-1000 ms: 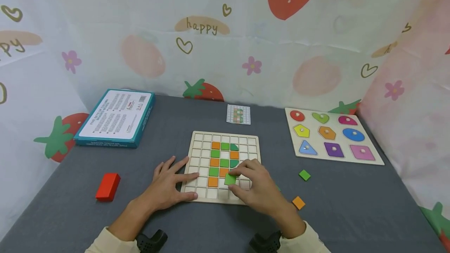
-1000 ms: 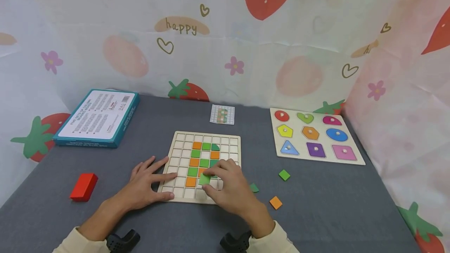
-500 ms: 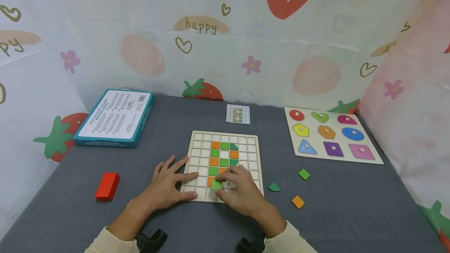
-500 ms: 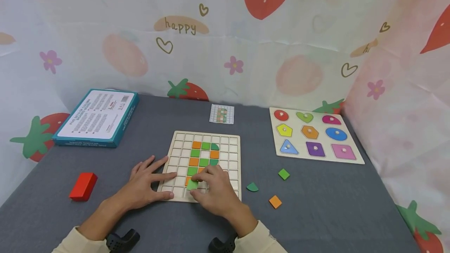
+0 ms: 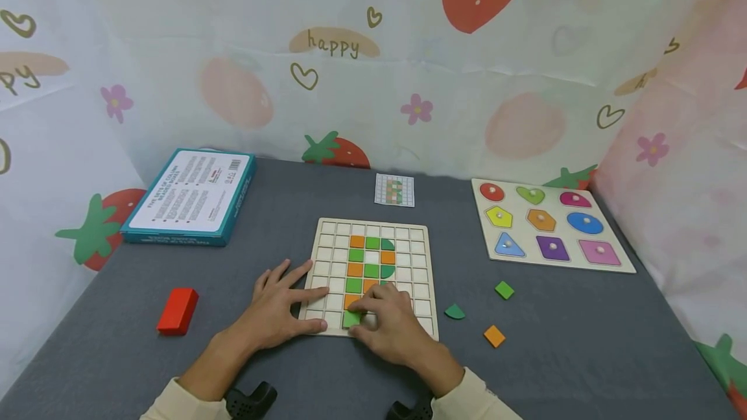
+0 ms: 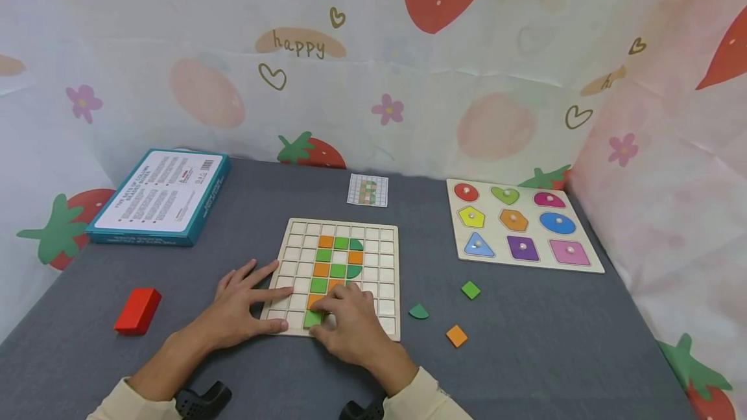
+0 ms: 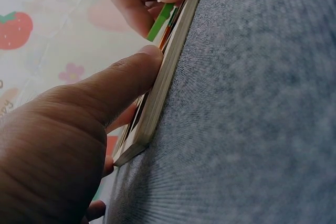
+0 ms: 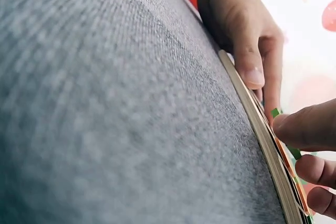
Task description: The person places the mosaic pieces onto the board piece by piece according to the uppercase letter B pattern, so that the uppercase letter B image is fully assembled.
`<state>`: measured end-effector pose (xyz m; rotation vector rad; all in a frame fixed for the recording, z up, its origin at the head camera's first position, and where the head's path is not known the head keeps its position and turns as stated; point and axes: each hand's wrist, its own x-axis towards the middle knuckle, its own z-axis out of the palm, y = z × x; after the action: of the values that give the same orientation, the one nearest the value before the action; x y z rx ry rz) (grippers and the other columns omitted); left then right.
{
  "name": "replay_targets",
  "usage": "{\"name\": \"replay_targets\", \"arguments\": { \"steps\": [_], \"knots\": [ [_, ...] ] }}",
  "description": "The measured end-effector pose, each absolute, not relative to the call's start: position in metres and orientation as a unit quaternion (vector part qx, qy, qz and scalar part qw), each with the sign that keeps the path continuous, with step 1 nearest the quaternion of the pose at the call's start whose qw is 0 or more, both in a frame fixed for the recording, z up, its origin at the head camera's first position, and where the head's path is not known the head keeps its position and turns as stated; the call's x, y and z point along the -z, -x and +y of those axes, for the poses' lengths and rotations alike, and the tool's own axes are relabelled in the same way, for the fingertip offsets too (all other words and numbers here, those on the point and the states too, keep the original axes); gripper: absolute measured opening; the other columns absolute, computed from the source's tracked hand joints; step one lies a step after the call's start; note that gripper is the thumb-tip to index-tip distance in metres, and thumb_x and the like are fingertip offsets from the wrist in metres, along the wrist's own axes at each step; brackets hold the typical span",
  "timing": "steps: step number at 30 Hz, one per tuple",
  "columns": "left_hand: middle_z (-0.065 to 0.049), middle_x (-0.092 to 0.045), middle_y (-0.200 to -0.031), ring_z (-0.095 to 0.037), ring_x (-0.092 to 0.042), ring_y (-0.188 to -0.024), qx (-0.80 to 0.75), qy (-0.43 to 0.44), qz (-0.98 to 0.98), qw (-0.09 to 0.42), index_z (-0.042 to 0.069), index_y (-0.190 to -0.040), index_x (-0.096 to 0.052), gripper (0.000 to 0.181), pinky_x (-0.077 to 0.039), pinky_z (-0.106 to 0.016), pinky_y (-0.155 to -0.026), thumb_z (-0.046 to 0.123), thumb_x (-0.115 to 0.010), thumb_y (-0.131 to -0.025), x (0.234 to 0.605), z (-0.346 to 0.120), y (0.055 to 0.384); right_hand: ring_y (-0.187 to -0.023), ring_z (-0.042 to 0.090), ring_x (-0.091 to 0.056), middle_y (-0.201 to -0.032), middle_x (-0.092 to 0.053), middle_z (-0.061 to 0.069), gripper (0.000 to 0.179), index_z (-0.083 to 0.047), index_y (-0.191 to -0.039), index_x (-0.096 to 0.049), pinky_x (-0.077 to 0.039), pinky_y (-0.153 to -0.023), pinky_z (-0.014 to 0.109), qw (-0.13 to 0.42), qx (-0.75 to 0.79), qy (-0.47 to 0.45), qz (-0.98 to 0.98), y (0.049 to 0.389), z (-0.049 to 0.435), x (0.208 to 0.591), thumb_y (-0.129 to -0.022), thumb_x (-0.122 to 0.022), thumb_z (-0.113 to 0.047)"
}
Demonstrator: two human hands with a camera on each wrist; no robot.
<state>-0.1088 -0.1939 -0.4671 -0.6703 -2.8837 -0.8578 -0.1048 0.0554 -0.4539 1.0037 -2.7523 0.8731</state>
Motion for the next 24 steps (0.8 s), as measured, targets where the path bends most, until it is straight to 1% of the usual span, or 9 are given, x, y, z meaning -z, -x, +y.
{"name": "replay_targets", "arguments": {
  "steps": [7,16,24],
  "knots": [
    [-0.013,-0.036,-0.151,-0.047,-0.018,-0.138,0.276,0.213,-0.937,0.024,0.025,-0.127,-0.068,0.062,-0.01,-0.067,-0.103,0.06,-0.073,-0.076,0.467,-0.194,0.109,-0.086,0.012,-0.046,-0.093,-0.054,-0.009,0.025,-0.019,-0.104,-0.075,-0.037,-0.074,0.039,0.036,-0.261,-0.325,-0.908,0.105,0.054,0.454,-0.08,-0.08,-0.027],
    [-0.013,-0.037,-0.15,-0.048,-0.019,-0.137,0.274,0.213,-0.938,0.025,0.025,-0.126,-0.068,0.061,-0.01,-0.068,-0.102,0.059,-0.073,-0.076,0.468,-0.194,0.109,-0.087,0.012,-0.046,-0.095,-0.055,-0.008,0.026,-0.02,-0.105,-0.075,-0.037,-0.076,0.04,0.03,-0.258,-0.326,-0.909,0.104,0.054,0.454,-0.08,-0.079,-0.027],
    [-0.013,-0.037,-0.15,-0.048,-0.018,-0.137,0.278,0.214,-0.936,0.028,0.025,-0.126,-0.068,0.062,-0.01,-0.068,-0.102,0.059,-0.074,-0.075,0.468,-0.194,0.11,-0.084,0.011,-0.044,-0.094,-0.056,-0.008,0.025,-0.018,-0.103,-0.076,-0.037,-0.075,0.039,0.056,-0.284,-0.33,-0.899,0.099,0.06,0.441,-0.079,-0.079,-0.025]
  ]
}}
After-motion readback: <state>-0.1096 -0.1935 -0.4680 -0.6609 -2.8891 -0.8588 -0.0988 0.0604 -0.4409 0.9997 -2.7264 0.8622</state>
